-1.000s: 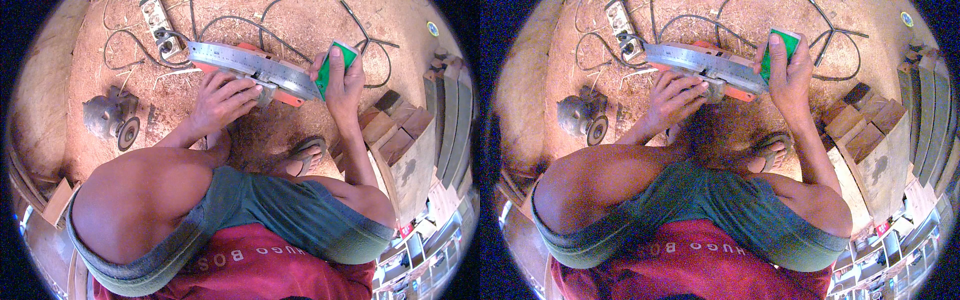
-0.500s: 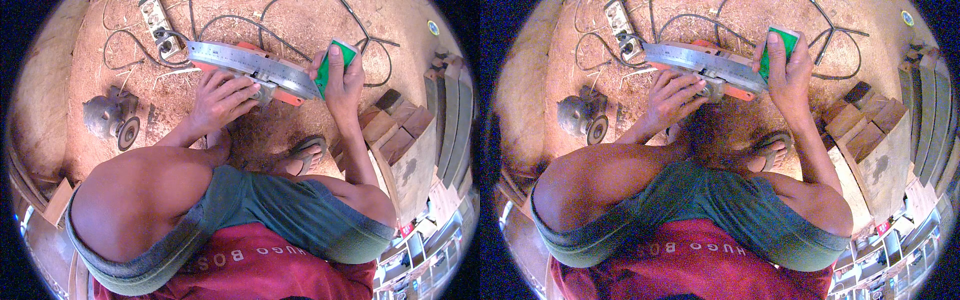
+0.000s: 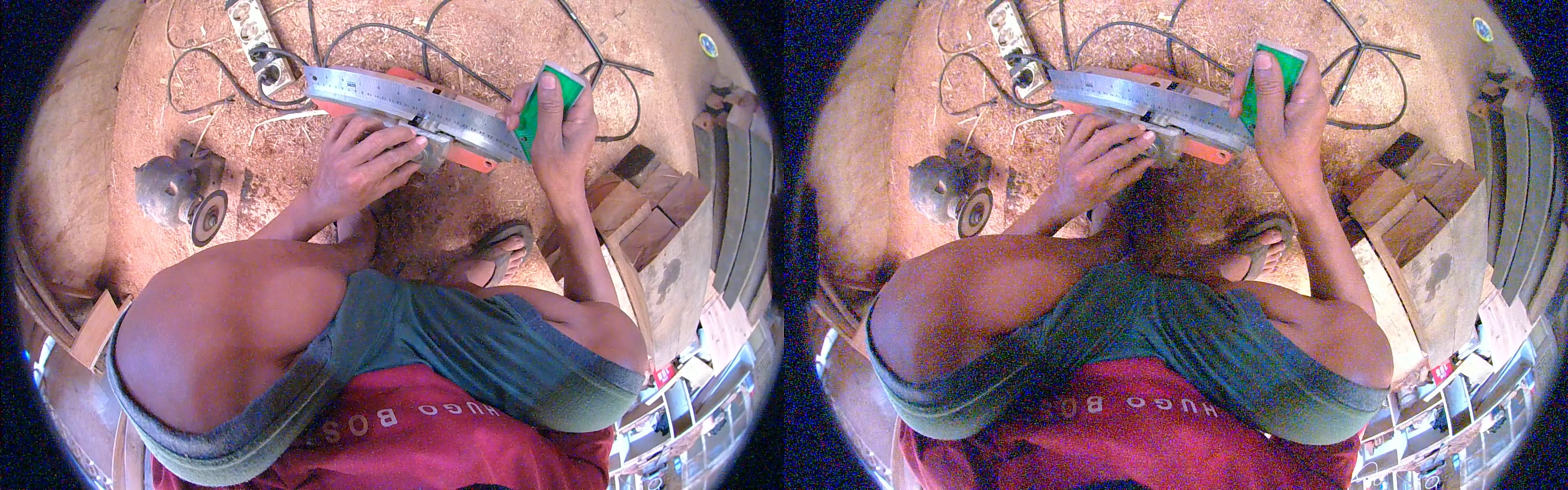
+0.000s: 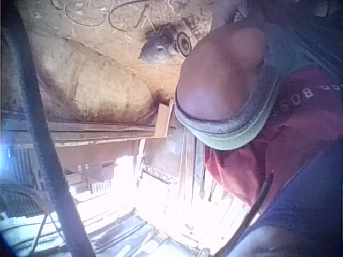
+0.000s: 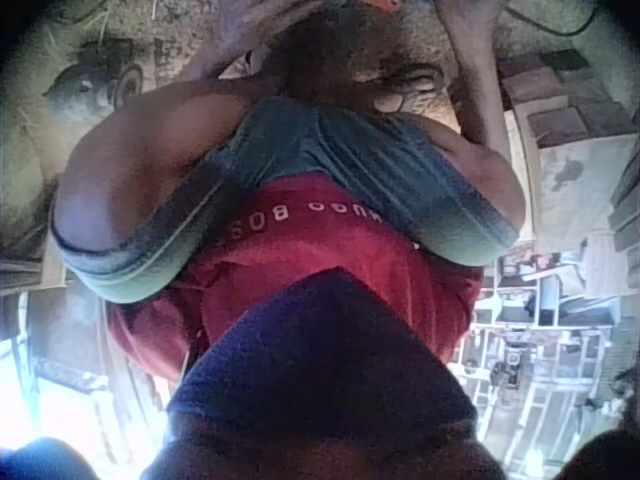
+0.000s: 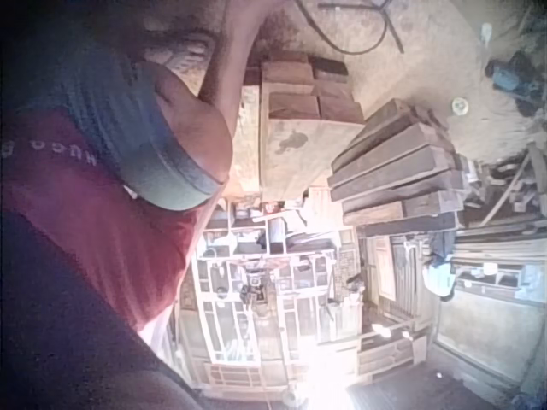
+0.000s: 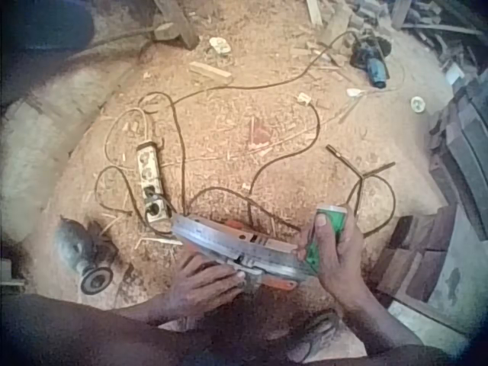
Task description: The person cleans a wood planer tool by hand and with a small green plastic scraper, then uses a T-handle wrench to tighten screws on the tool's base.
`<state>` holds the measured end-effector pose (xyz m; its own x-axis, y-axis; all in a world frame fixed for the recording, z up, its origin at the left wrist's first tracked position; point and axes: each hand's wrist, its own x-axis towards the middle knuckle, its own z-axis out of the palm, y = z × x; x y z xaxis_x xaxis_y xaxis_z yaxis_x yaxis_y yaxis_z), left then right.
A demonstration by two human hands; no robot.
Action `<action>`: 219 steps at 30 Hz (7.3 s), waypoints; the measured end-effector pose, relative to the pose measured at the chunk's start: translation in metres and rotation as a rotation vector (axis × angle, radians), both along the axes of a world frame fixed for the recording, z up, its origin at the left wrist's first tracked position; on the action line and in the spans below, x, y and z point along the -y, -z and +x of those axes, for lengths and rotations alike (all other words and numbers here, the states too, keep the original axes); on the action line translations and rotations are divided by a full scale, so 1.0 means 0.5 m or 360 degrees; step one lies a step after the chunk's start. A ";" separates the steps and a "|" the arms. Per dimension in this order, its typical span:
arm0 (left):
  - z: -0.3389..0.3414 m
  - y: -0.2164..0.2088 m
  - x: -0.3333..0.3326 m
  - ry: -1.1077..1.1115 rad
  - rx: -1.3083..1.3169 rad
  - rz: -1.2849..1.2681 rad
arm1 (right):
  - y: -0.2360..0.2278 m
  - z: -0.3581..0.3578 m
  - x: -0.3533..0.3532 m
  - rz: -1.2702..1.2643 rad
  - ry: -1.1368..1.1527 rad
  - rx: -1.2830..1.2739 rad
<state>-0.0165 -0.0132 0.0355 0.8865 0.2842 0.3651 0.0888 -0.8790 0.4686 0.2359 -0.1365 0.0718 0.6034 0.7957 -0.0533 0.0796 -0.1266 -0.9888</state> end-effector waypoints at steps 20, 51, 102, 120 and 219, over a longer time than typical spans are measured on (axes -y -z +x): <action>-0.002 0.004 -0.002 0.0024 0.0004 0.0045 | -0.008 0.002 -0.002 -0.0037 -0.0005 0.0105; -0.001 0.005 -0.002 -0.0003 0.0027 -0.0013 | 0.016 -0.004 -0.008 -0.0001 0.0037 0.0052; 0.001 0.014 0.000 -0.0026 0.0067 -0.0055 | 0.011 0.001 -0.003 0.0062 0.0055 0.0051; 0.002 0.012 -0.001 -0.0022 0.0094 -0.0037 | 0.008 0.000 -0.003 0.0051 0.0034 0.0008; -0.004 0.009 -0.006 0.0013 -0.0007 -0.0003 | 0.061 0.059 -0.057 -0.0012 0.0051 0.0141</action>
<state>-0.0184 -0.0103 0.0312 0.8904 0.2779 0.3604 0.0839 -0.8786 0.4701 0.2654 -0.1081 0.0414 0.6313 0.7755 -0.0045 0.1624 -0.1378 -0.9771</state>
